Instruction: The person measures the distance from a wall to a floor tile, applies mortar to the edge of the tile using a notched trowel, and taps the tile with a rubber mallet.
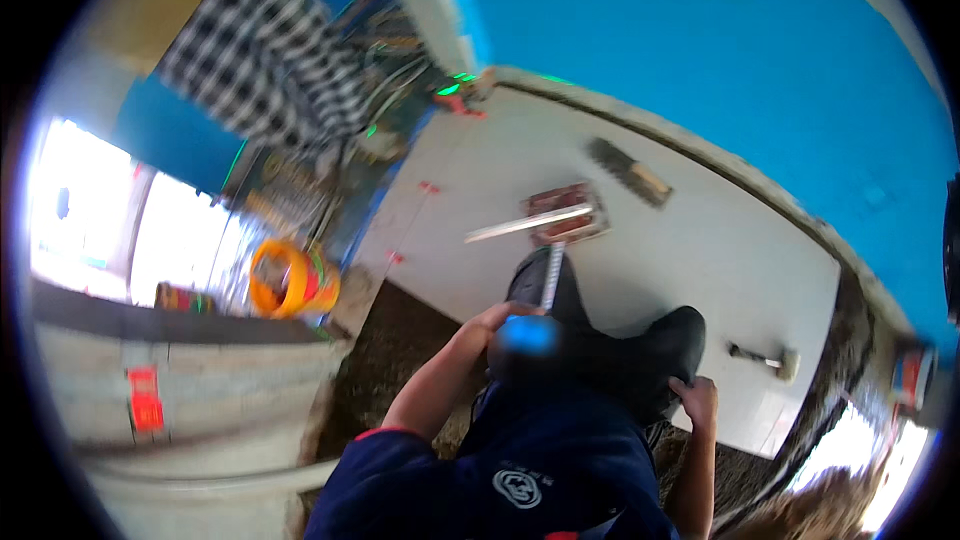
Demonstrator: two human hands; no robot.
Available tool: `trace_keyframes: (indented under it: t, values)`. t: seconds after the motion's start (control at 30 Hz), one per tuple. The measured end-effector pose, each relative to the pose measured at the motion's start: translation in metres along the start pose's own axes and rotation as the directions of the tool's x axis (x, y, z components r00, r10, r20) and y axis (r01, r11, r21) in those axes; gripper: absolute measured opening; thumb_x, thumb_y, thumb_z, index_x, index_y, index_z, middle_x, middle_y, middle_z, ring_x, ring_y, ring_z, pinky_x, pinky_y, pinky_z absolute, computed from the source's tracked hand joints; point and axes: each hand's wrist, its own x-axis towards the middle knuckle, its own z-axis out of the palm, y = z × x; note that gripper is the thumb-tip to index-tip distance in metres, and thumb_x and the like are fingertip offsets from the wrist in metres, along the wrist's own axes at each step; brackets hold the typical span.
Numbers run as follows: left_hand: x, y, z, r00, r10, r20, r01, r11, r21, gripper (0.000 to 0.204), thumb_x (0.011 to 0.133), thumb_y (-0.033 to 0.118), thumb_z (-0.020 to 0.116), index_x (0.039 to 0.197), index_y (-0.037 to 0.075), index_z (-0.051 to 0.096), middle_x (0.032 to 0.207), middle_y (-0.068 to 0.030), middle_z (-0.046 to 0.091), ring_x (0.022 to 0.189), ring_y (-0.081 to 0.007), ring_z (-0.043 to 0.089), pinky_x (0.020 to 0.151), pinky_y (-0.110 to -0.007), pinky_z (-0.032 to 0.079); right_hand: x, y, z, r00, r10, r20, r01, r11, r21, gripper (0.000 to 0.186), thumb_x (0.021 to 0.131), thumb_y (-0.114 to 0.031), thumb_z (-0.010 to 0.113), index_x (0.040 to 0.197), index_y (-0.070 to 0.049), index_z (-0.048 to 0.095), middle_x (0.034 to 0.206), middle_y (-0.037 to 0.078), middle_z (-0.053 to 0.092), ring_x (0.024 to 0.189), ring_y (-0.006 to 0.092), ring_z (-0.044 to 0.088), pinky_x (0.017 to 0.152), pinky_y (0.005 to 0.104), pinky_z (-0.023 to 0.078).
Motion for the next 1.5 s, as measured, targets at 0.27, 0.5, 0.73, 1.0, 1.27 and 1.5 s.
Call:
trace_keyframes:
  t: [0.27,0.5,0.73,1.0,1.27,1.5]
  values:
    - [-0.016,-0.005,0.037,0.999,0.012,0.04,-0.009,0.998,-0.067,0.036,0.092,0.032,0.064,0.114,0.003,0.062,0.112,-0.0184,0.067,0.101,-0.0352,0.067,0.081,-0.045,0.056,-0.001,0.006,-0.008,0.998,-0.026,0.056,0.027,0.999,-0.031,0.055,0.074,-0.05,0.075,0.065,0.004,0.066,0.056,0.015,0.062,0.055,0.0262,0.063,0.057,0.0397,0.047]
    - [-0.019,0.004,0.045,0.997,0.036,0.069,-0.035,0.999,-0.019,0.036,0.093,0.032,0.062,0.113,0.002,0.062,0.112,-0.0187,0.068,0.101,-0.0353,0.068,0.078,-0.046,0.056,0.011,0.016,-0.007,0.998,-0.037,0.052,0.034,0.998,0.045,0.052,0.076,-0.042,0.078,0.063,0.005,0.062,0.054,0.014,0.06,0.049,0.0219,0.059,0.051,0.0364,0.046]
    - [-0.022,0.005,0.041,0.996,0.036,0.079,-0.034,0.999,-0.021,0.039,0.092,0.032,0.063,0.117,0.001,0.061,0.113,-0.0195,0.067,0.1,-0.035,0.068,0.08,-0.047,0.056,0.009,0.014,-0.004,0.996,-0.072,0.056,0.069,0.996,0.055,0.053,0.077,-0.043,0.078,0.063,0.005,0.061,0.054,0.015,0.06,0.048,0.0214,0.059,0.05,0.0355,0.047]
    - [-0.02,0.007,0.042,0.996,0.007,0.084,-0.004,1.0,-0.029,0.037,0.092,0.032,0.063,0.115,0.003,0.062,0.111,-0.0184,0.068,0.099,-0.0346,0.068,0.079,-0.047,0.056,0.013,0.024,-0.001,0.996,-0.073,0.048,0.072,0.997,0.026,0.055,0.077,-0.045,0.078,0.061,0.004,0.06,0.053,0.014,0.059,0.048,0.021,0.059,0.05,0.0353,0.046]
    - [-0.019,0.005,0.04,0.994,0.022,0.105,-0.021,1.0,-0.01,0.034,0.092,0.032,0.062,0.112,0.004,0.062,0.111,-0.0176,0.068,0.101,-0.0343,0.068,0.08,-0.046,0.055,0.005,0.011,-0.007,0.997,-0.05,0.066,0.047,0.998,0.047,0.054,0.078,-0.044,0.077,0.062,0.004,0.06,0.053,0.014,0.059,0.048,0.0208,0.058,0.05,0.0349,0.045]
    - [-0.018,0.006,0.038,0.996,-0.011,0.094,0.015,0.999,-0.042,0.034,0.093,0.031,0.062,0.113,0.004,0.062,0.112,-0.0182,0.067,0.102,-0.035,0.067,0.081,-0.046,0.055,0.005,0.006,-0.01,0.996,-0.031,0.078,0.028,0.999,0.039,0.053,0.078,-0.043,0.077,0.062,0.004,0.06,0.054,0.013,0.059,0.049,0.0208,0.059,0.051,0.0354,0.045]
